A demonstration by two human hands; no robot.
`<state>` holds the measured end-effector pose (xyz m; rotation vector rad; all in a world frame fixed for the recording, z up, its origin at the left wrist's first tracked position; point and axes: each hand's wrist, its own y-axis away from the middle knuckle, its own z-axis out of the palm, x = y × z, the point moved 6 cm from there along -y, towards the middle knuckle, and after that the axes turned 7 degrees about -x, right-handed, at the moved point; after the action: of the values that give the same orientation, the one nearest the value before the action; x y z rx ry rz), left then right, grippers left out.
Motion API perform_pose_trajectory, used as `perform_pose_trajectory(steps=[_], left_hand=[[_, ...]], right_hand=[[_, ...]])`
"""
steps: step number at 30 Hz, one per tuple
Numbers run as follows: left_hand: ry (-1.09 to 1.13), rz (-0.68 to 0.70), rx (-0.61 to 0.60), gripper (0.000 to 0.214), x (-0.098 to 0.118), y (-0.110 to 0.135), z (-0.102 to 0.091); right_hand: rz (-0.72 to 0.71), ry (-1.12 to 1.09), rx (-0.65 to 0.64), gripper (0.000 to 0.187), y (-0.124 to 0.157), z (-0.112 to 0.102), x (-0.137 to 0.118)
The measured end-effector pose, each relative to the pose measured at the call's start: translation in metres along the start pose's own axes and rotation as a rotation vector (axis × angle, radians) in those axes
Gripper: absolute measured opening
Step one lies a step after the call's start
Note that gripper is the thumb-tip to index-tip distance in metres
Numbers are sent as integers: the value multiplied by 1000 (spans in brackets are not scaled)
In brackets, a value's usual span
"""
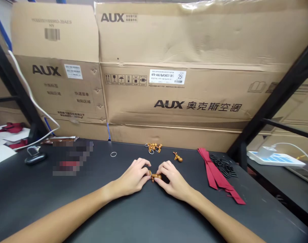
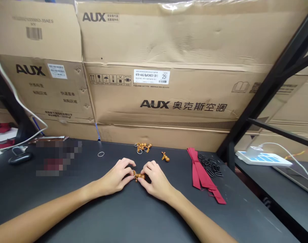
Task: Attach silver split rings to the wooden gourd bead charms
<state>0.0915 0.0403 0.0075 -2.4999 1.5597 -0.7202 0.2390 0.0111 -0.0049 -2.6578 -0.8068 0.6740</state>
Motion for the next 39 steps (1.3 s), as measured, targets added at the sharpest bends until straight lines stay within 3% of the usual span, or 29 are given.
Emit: perform_pose_trajectory(steps=[7,10,15,22,31,36,39], left_hand=[[-5,35,-45,17,0,-1,2],[-2,25,-37,16,-1,0,2],[-45,-9,-12,7,-1,1,2],[-132,52,4,14,4,0,2],[-65,36,-17,14,1,0,2],[-79,-46,30,7,-2,1,0],[-96,-63,47,6,-1,3,-2]], right_hand=[[122,83,101,11,-1,-2,12],[111,59,110,11,-1,-3,11],[10,-55,35,5,-1,-4,1],[-23,-101,-40,5,0,-5,-5],[176,92,78,15,-1,0,18],[172,66,119,22,0,-7,15],[139,61,151,14,1,-11,9]])
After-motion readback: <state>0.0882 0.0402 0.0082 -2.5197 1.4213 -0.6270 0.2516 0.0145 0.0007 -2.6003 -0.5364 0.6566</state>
